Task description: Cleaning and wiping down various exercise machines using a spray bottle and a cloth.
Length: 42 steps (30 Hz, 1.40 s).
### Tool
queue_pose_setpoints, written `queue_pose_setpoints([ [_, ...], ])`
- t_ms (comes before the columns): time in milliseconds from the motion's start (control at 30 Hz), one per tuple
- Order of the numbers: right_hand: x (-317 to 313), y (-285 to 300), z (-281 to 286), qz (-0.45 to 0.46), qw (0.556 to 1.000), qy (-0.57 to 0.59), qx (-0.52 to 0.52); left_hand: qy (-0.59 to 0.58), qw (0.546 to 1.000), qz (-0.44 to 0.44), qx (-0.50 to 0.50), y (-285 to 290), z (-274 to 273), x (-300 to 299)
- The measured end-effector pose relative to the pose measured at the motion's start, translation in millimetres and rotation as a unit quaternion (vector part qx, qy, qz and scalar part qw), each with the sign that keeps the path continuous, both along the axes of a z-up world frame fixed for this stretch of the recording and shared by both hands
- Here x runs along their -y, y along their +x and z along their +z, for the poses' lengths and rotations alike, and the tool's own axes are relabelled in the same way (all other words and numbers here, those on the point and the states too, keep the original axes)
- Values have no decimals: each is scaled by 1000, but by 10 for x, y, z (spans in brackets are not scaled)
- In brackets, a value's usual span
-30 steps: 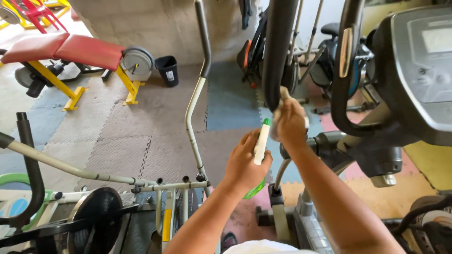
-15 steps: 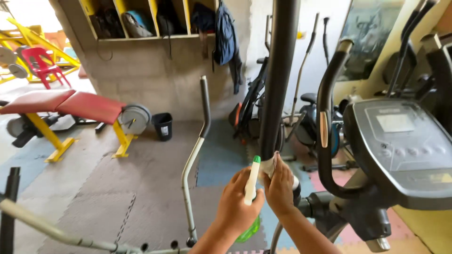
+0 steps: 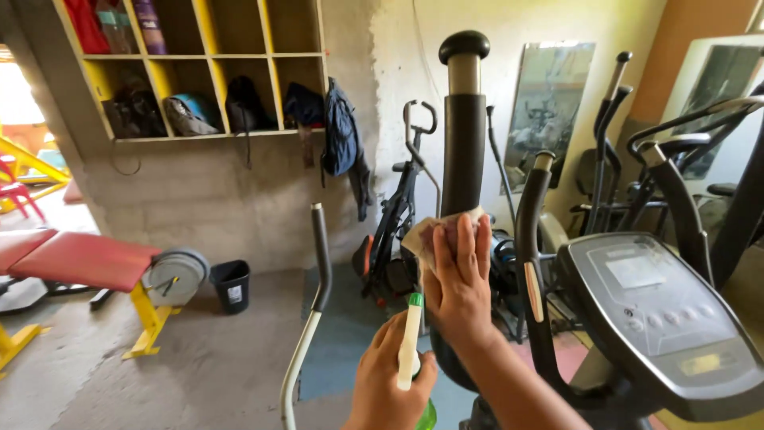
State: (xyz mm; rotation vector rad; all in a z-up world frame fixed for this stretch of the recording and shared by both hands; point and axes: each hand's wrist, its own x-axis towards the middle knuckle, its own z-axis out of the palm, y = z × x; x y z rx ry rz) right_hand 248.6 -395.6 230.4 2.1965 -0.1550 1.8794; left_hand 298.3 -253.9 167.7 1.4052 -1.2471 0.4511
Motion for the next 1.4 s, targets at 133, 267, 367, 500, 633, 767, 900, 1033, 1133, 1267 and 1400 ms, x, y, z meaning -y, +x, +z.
queue_pose_setpoints([
  [133, 40, 115, -122, -28, 999, 16, 16, 13, 1000, -6, 4, 27, 173, 63],
  [267, 111, 123, -113, -29, 999, 15, 9, -14, 1000, -4, 0, 84, 401, 74],
  [367, 129, 95, -36, -24, 1000, 18, -10, -3, 1000, -4, 17, 98, 576, -17],
  [500, 100, 68, 574, -99, 993, -47, -39, -45, 994, 6, 98, 174, 836, -40],
  [633, 20, 127, 1262, -64, 998, -4, -23, -30, 1000, 3, 7, 117, 1211, -104],
  [767, 53, 112, 1436, -9, 990, 139, -23, -9, 998, -7, -60, 78, 1364, -75],
  [900, 311, 18, 1367, 72, 984, 150, -60, -59, 998, 1, 13, 62, 1267, 22],
  [1033, 476, -12, 1233, 412, 872, 250, -90, -68, 997, -15, 20, 23, 1238, 75],
  [1133, 420, -22, 1185, 543, 782, 294, -80, -72, 997, -10, 25, -15, 1271, 135],
  [1267, 505, 54, 804, 625, 669, 399, -38, -59, 998, -5, 29, -24, 1255, 150],
  [1400, 698, 119, 216, 528, 727, 437, -27, -66, 997, 13, 47, 25, 1115, 195],
])
